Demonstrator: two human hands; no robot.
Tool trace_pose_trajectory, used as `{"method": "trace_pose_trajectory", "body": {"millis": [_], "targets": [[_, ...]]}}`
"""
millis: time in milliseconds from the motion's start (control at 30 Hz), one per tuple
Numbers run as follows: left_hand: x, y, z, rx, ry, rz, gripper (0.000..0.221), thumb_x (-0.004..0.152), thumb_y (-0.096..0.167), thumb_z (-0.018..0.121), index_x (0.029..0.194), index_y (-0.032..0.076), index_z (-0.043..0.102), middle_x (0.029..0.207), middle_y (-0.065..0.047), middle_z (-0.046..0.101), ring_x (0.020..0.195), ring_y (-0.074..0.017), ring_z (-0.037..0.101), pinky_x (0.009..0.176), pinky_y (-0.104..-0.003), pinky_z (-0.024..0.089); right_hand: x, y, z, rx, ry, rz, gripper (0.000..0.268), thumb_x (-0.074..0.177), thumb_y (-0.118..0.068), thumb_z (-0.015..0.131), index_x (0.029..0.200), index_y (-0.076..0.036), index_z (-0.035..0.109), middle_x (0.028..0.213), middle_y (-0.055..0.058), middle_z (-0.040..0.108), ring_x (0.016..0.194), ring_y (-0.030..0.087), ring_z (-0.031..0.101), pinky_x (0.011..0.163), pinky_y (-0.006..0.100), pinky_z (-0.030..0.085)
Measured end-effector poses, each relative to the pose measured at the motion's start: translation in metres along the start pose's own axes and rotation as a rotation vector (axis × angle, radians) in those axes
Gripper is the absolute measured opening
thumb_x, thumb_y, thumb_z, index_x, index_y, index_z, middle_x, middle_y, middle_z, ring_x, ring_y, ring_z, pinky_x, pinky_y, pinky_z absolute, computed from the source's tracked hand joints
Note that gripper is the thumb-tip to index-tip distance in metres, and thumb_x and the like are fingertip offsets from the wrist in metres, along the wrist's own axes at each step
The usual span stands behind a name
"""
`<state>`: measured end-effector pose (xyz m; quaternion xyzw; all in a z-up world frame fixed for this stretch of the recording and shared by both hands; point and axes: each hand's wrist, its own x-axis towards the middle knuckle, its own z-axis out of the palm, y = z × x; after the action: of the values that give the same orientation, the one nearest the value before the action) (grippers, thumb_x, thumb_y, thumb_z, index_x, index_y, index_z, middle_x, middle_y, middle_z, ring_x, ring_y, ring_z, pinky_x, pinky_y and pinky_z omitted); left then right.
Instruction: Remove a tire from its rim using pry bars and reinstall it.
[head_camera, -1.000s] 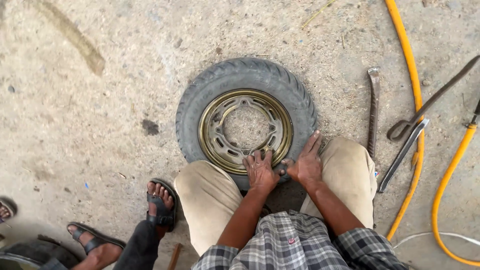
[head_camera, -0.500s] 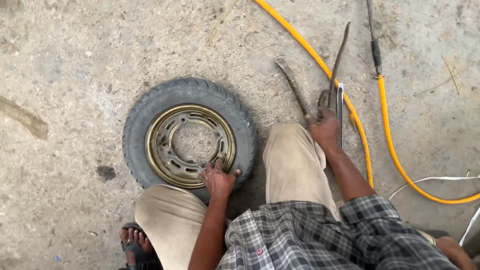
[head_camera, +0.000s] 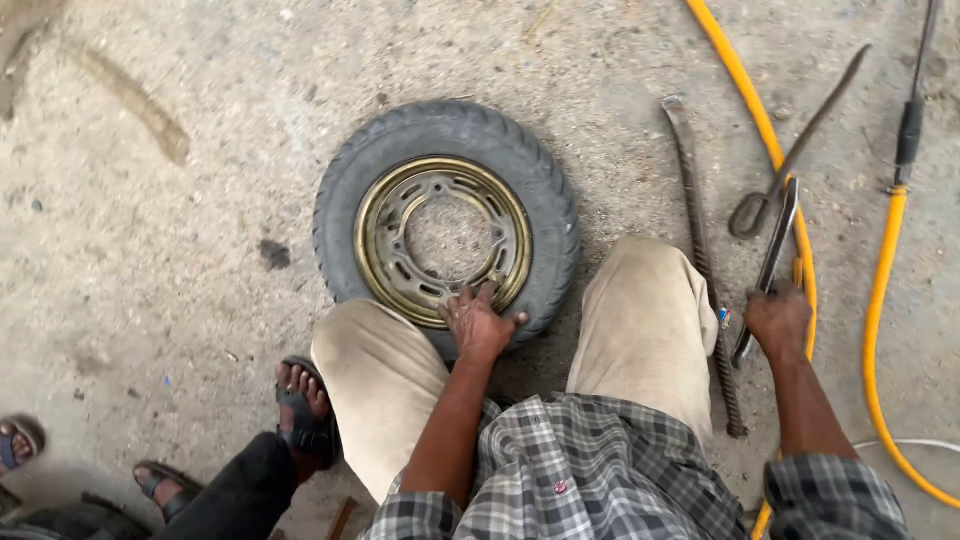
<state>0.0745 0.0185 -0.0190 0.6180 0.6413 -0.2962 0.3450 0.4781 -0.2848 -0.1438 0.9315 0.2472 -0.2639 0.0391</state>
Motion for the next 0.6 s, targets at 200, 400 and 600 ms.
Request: {"method": "trace_pose_trajectory", "body": {"millis": [200, 400, 600], "targets": [[-0.013, 0.004, -0.019, -0.043, -0.065, 0.021, 0.086, 0.07, 0.058, 0.085, 0.146, 0.033, 0.055, 0.149, -0.007, 0.049, 0.145, -0.033, 0.036, 0.13, -0.057, 0.004, -0.097, -0.122, -0.151, 0.883, -0.344, 0.193, 0.027, 0.109, -0.018, 0.059, 0.131, -0.001, 0.061, 0.087, 0.012, 0.065, 0.066, 0.019, 0.062, 0.063, 0.038, 0.056], [-0.012, -0.005, -0.019, -0.071, -0.05, 0.051, 0.087, 0.069, 0.059, 0.087, 0.145, 0.031, 0.055, 0.152, -0.011, 0.044, 0.145, -0.0335, 0.033, 0.125, -0.059, 0.002, -0.177, -0.228, -0.197, -0.013, -0.633, -0.202, 0.055, 0.1, -0.027, 0.059, 0.153, -0.036, 0.048, 0.073, 0.012, 0.073, 0.052, 0.022, 0.058, 0.053, 0.039, 0.054], [-0.014, -0.01, -0.021, -0.108, -0.051, 0.065, 0.085, 0.069, 0.059, 0.087, 0.143, 0.031, 0.057, 0.157, -0.011, 0.041, 0.148, -0.0342, 0.03, 0.126, -0.062, 0.0, -0.188, -0.302, -0.196, -0.599, -0.584, -0.428, 0.058, 0.103, -0.02, 0.044, 0.158, -0.035, 0.04, 0.071, 0.01, 0.067, 0.056, 0.022, 0.059, 0.051, 0.039, 0.047]]}}
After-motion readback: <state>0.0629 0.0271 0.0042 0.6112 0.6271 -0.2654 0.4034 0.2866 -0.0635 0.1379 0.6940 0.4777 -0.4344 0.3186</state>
